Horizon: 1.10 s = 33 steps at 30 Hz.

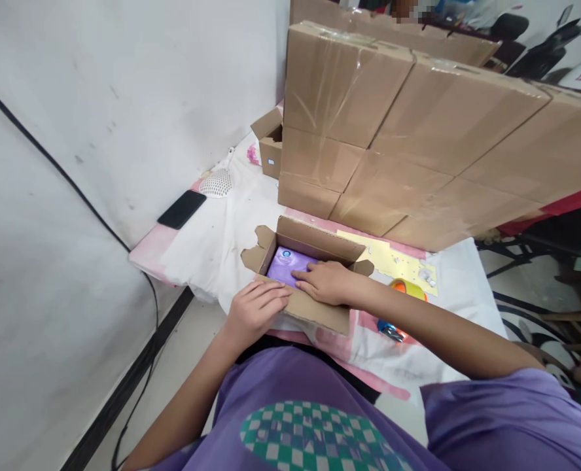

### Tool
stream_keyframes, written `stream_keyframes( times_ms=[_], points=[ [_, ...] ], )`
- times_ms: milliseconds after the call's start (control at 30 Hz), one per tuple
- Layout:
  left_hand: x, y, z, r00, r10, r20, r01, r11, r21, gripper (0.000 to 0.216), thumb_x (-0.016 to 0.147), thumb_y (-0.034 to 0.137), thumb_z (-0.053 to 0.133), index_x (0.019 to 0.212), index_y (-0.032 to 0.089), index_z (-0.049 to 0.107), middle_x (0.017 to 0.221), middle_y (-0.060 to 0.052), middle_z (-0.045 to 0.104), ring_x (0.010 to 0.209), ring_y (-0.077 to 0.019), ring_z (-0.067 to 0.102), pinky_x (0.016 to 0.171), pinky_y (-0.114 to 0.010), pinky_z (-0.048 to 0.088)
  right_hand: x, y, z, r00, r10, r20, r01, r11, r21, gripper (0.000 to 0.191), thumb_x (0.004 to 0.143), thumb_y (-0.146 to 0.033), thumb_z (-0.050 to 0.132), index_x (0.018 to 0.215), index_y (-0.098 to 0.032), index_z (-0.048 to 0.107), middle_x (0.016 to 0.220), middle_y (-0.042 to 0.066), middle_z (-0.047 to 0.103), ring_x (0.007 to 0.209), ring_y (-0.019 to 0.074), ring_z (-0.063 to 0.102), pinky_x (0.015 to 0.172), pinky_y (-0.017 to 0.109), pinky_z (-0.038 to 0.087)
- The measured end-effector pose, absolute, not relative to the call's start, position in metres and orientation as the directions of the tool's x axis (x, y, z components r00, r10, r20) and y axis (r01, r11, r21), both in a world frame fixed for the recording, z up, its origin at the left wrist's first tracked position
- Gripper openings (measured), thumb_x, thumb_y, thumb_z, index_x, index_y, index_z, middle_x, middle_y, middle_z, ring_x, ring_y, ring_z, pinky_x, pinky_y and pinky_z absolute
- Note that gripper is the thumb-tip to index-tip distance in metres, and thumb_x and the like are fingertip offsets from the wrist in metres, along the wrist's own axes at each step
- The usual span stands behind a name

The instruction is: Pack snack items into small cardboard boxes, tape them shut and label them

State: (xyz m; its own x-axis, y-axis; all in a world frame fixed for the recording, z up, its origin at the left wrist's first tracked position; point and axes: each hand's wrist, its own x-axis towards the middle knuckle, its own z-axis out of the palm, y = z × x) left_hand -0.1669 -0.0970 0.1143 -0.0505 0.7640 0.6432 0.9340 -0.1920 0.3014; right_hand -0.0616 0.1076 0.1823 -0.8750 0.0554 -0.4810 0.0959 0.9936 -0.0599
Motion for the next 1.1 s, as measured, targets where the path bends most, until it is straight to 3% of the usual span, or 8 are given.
stream_keyframes(
  times_ms=[200, 333, 600, 800, 867, 967, 1033, 1100],
  points=[
    [-0.164, -0.096, 0.112, -0.054, 0.750, 0.660, 0.945, -0.174, 0.276, 0.020, 0.094, 0.008, 0.057, 0.103, 0.023, 0.068, 0.113, -0.002, 0.078, 0.114, -0.0183, 0.070, 0.095, -0.035, 0.051, -0.073, 0.114, 0.173, -0.943, -0.165, -0.288, -0.186, 0.982, 0.046, 0.052, 0.103, -0.027, 0.040, 0.154, -0.037, 0.044, 0.166, 0.006, 0.038, 0.123, 0.0348, 0.059, 0.091, 0.047, 0.052],
    [-0.163, -0.094, 0.113, -0.044, 0.737, 0.675, 0.963, -0.148, 0.225, 0.020, 0.094, 0.009, 0.057, 0.098, 0.024, 0.069, 0.109, 0.000, 0.079, 0.109, -0.0166, 0.072, 0.090, -0.034, 0.050, -0.100, 0.109, 0.163, -0.857, -0.208, -0.472, -0.231, 0.973, -0.008, 0.072, 0.092, -0.016, 0.057, 0.156, -0.042, 0.038, 0.171, -0.001, 0.025, 0.115, 0.0298, 0.068, 0.079, 0.039, 0.057],
    [-0.155, -0.097, 0.115, -0.099, 0.770, 0.630, 0.953, -0.109, 0.283, 0.017, 0.096, 0.010, 0.054, 0.094, 0.022, 0.065, 0.112, 0.000, 0.078, 0.109, -0.0173, 0.070, 0.086, -0.036, 0.047, -0.102, 0.103, 0.173, -0.817, -0.218, -0.534, -0.232, 0.972, -0.042, 0.056, 0.094, -0.014, 0.051, 0.147, -0.031, 0.053, 0.149, 0.009, 0.056, 0.101, 0.0265, 0.073, 0.069, 0.034, 0.056],
    [-0.149, -0.097, 0.114, -0.095, 0.779, 0.620, 0.941, -0.133, 0.311, 0.022, 0.094, 0.007, 0.052, 0.095, 0.023, 0.067, 0.111, -0.002, 0.078, 0.110, -0.0174, 0.070, 0.089, -0.035, 0.049, -0.093, 0.109, 0.179, -0.820, -0.190, -0.539, -0.149, 0.982, -0.120, 0.061, 0.088, -0.010, 0.055, 0.143, -0.035, 0.058, 0.153, 0.005, 0.054, 0.111, 0.0284, 0.071, 0.080, 0.036, 0.057],
    [-0.149, -0.099, 0.112, -0.084, 0.775, 0.627, 0.950, -0.128, 0.285, 0.023, 0.093, 0.007, 0.054, 0.100, 0.024, 0.068, 0.115, -0.002, 0.077, 0.114, -0.0190, 0.068, 0.094, -0.037, 0.049, -0.080, 0.115, 0.189, -0.890, -0.209, -0.406, -0.135, 0.970, -0.204, 0.062, 0.088, -0.009, 0.053, 0.145, -0.032, 0.057, 0.157, 0.004, 0.050, 0.127, 0.0284, 0.063, 0.094, 0.038, 0.055],
    [-0.156, -0.102, 0.106, -0.196, 0.670, 0.716, 0.965, -0.001, 0.264, 0.033, 0.090, 0.019, 0.069, 0.121, 0.027, 0.064, 0.138, -0.011, 0.065, 0.134, -0.0299, 0.055, 0.108, -0.050, 0.043, -0.037, 0.125, 0.205, -0.994, -0.105, -0.006, -0.097, 0.932, -0.351, 0.043, 0.097, -0.019, 0.049, 0.137, -0.027, 0.063, 0.145, 0.007, 0.062, 0.130, 0.0245, 0.060, 0.104, 0.039, 0.050],
    [-0.165, -0.101, 0.099, -0.369, 0.560, 0.742, 0.911, 0.060, 0.408, 0.068, 0.083, 0.033, 0.080, 0.143, 0.027, 0.049, 0.152, -0.019, 0.050, 0.144, -0.0364, 0.045, 0.113, -0.058, 0.041, 0.002, 0.130, 0.204, -0.932, 0.167, 0.321, 0.005, 0.894, -0.449, 0.029, 0.102, -0.029, 0.047, 0.120, -0.025, 0.070, 0.119, 0.007, 0.073, 0.111, 0.0235, 0.068, 0.098, 0.040, 0.053],
    [-0.176, -0.098, 0.091, -0.510, 0.541, 0.669, 0.794, -0.002, 0.608, 0.096, 0.080, 0.043, 0.082, 0.156, 0.025, 0.027, 0.158, -0.024, 0.040, 0.146, -0.0366, 0.044, 0.114, -0.058, 0.043, 0.035, 0.131, 0.188, -0.676, 0.494, 0.547, 0.137, 0.814, -0.565, 0.026, 0.102, -0.035, 0.047, 0.102, -0.024, 0.070, 0.097, 0.007, 0.072, 0.094, 0.0242, 0.068, 0.087, 0.041, 0.055]
  ],
)
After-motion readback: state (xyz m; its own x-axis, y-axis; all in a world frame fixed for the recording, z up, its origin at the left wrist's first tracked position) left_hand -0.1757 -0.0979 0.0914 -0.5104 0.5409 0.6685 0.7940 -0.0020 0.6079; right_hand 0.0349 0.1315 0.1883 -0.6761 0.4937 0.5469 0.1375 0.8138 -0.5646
